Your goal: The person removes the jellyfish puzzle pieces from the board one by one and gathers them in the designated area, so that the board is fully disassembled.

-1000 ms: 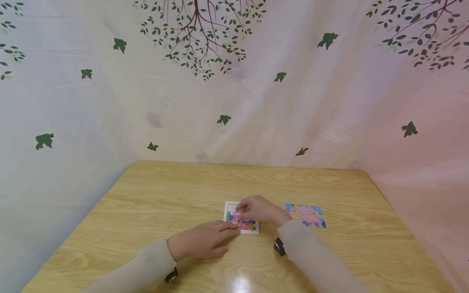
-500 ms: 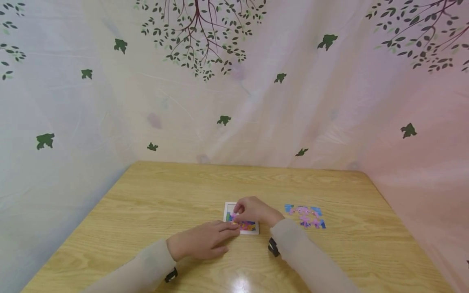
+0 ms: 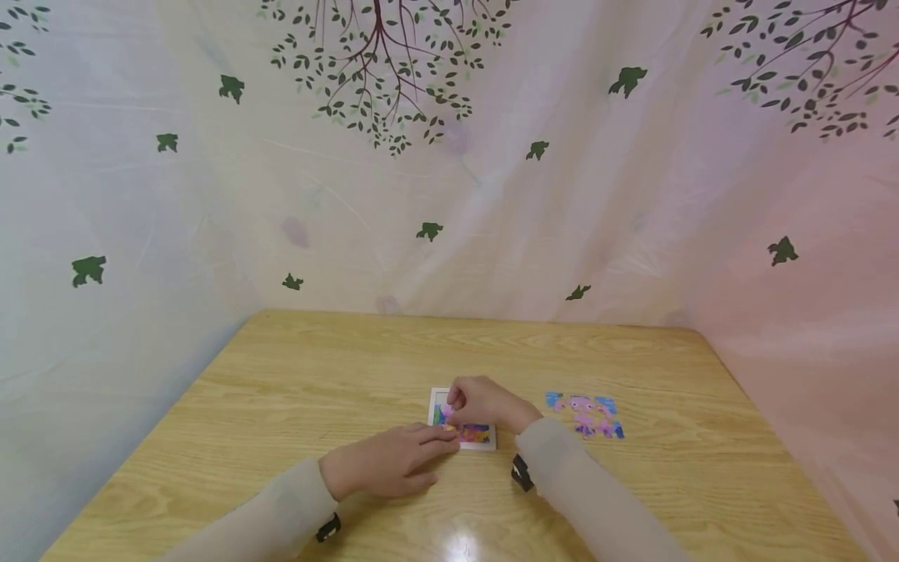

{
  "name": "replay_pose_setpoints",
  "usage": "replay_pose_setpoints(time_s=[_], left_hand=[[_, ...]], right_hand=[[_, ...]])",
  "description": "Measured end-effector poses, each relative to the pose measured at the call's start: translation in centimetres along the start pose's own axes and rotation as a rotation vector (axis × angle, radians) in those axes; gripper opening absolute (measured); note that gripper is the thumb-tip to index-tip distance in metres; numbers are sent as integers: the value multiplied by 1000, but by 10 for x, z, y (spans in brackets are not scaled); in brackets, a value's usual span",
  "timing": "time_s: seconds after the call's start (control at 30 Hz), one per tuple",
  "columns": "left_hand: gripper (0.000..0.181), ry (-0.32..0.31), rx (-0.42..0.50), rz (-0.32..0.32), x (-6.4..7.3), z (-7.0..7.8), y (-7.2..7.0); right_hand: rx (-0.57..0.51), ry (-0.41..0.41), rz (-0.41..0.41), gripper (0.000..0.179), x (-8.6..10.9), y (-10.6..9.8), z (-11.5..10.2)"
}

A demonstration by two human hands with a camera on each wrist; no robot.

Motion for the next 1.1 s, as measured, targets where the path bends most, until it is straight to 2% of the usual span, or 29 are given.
replay_pose_setpoints(time_s=[0.23,0.43,0.57,0.83,1.1], left_hand=[[55,7,3,12,-1,0,0],[55,9,20,7,0,0,-1],[56,9,12,17,0,0,0],[55,10,13,29,1,0,-1],[54,6,24,3,1,-1,-1]], right_hand=[[2,-51,-8,17,1,0,-2],[-16,-90,-27,6,1,1,1],[-31,-103,-45,6,0,1,3],[-101,-98,-87,13,1,-3,3],[-54,-65,-46,12,13,-18,11]])
Point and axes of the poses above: each hand's wrist, its own x-axis away from the middle knuckle, its own y-axis out of the palm, z = x × y, the point moved 3 cm from there along -x, towards the middle knuckle, and after that the axes turned 9 degrees about -y, right-handed, at the moved point
